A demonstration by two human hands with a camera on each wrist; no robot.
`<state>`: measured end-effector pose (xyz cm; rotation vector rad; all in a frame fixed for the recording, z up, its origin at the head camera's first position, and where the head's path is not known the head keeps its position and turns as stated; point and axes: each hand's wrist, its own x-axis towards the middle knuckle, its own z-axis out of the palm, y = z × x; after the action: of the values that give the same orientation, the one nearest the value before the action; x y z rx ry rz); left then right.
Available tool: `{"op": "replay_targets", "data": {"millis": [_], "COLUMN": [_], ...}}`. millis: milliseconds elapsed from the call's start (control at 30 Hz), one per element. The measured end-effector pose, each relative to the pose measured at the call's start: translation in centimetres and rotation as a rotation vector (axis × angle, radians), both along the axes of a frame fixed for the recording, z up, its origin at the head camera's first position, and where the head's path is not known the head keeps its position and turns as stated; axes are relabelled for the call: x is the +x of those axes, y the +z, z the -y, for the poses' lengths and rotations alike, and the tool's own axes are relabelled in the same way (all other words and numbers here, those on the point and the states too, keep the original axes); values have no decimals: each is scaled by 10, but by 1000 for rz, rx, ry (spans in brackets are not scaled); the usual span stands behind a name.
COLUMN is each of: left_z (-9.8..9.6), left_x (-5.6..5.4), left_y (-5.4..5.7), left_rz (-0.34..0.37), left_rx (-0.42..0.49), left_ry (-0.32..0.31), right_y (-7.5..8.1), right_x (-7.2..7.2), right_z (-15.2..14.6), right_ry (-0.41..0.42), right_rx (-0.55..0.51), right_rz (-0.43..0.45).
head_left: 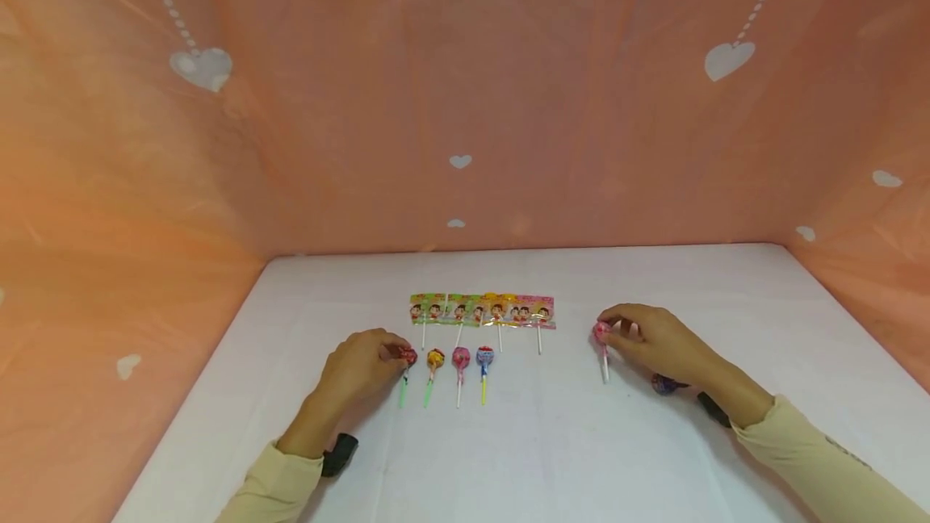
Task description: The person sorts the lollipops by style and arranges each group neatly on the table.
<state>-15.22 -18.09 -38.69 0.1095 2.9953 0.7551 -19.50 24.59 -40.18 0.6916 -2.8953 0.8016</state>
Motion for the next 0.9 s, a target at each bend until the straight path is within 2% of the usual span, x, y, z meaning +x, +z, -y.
{"op": "replay_targets", "data": {"millis": [300,533,900], "left_z": [1,1,1], "left_x": [-1,0,1], "left_y": [0,-1,3], "left_rz": [-11,-3,8], "left_rx": [10,15,19], "left_ry": [-1,3,9], "right_y": [3,-2,-1], "right_x": [1,8,9], "right_z": [10,21,43], "right_ry": [29,6,44], "right_rx": [-8,26,29], "right_rz": [-72,-65,-77]}}
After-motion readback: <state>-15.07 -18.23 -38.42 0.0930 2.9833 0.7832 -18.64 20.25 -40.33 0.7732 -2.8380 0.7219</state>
